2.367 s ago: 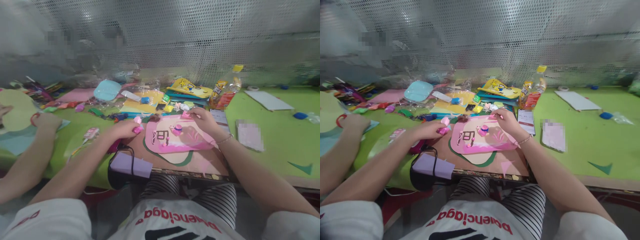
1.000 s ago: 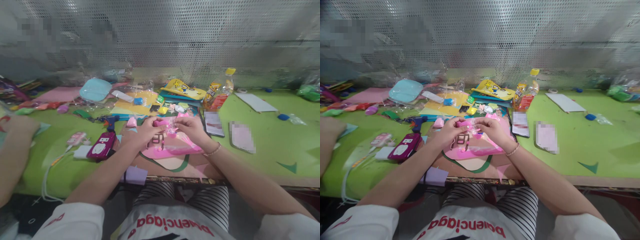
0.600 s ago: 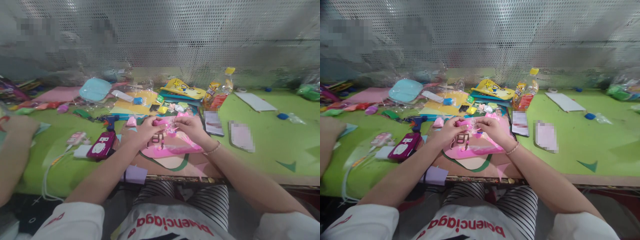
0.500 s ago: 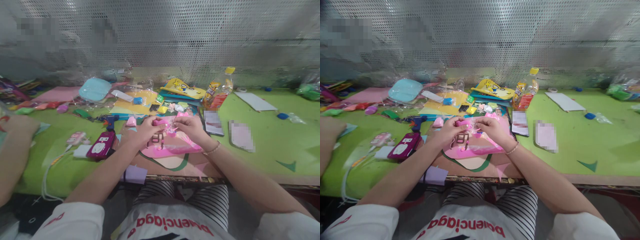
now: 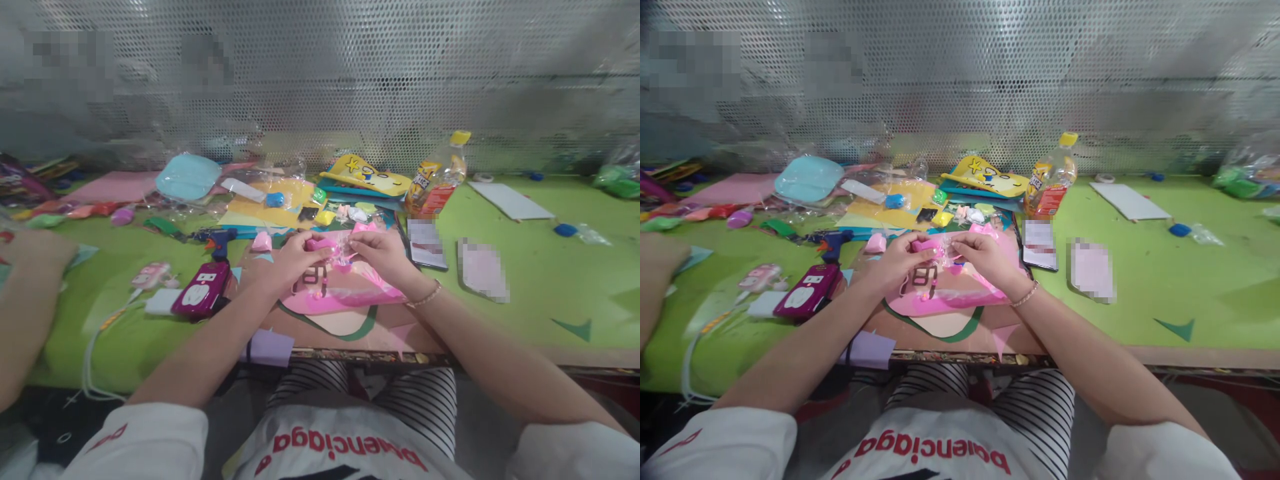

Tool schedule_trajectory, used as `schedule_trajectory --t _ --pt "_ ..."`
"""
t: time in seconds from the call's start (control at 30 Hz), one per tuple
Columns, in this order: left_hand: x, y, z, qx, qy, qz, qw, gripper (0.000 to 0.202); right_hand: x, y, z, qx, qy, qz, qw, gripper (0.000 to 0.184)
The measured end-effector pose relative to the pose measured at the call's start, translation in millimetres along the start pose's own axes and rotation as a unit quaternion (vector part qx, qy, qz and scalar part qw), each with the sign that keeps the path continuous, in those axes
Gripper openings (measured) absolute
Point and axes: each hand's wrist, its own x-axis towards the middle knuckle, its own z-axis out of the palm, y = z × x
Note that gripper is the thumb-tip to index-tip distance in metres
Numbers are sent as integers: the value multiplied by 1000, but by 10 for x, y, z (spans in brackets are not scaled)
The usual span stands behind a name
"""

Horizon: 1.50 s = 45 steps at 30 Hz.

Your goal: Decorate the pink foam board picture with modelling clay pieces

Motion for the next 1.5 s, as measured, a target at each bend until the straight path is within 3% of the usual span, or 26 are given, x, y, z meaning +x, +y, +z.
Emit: schedule_trajectory --t 0.33,0.87,1.03,1.13,1.27,1.37,1.47,1.5 --pt "-33 81 30 32 36 18 999 32 -16 -42 6 50 0 16 999 17" --pt "-43 112 54 18 33 -18 999 38 -12 -48 -10 -46 -12 -15 999 14" --pt "-53 122 35 111 39 37 992 32 -32 -122 22 -90 -62 -20 994 11" --pt "-54 122 31 152 24 64 986 32 -94 -229 114 -168 -84 -48 981 16" --pt "-4 70 24 168 14 110 979 34 -169 -332 223 -246 -57 -98 963 20" --pt "47 21 17 219 72 224 947 41 -170 -339 229 -248 -33 -117 961 23" --pt "27 35 28 309 220 361 852 39 -151 -327 220 -206 -7 -125 970 26" --pt "-1 57 41 337 235 385 826 30 -149 -325 226 -196 -5 -128 972 25"
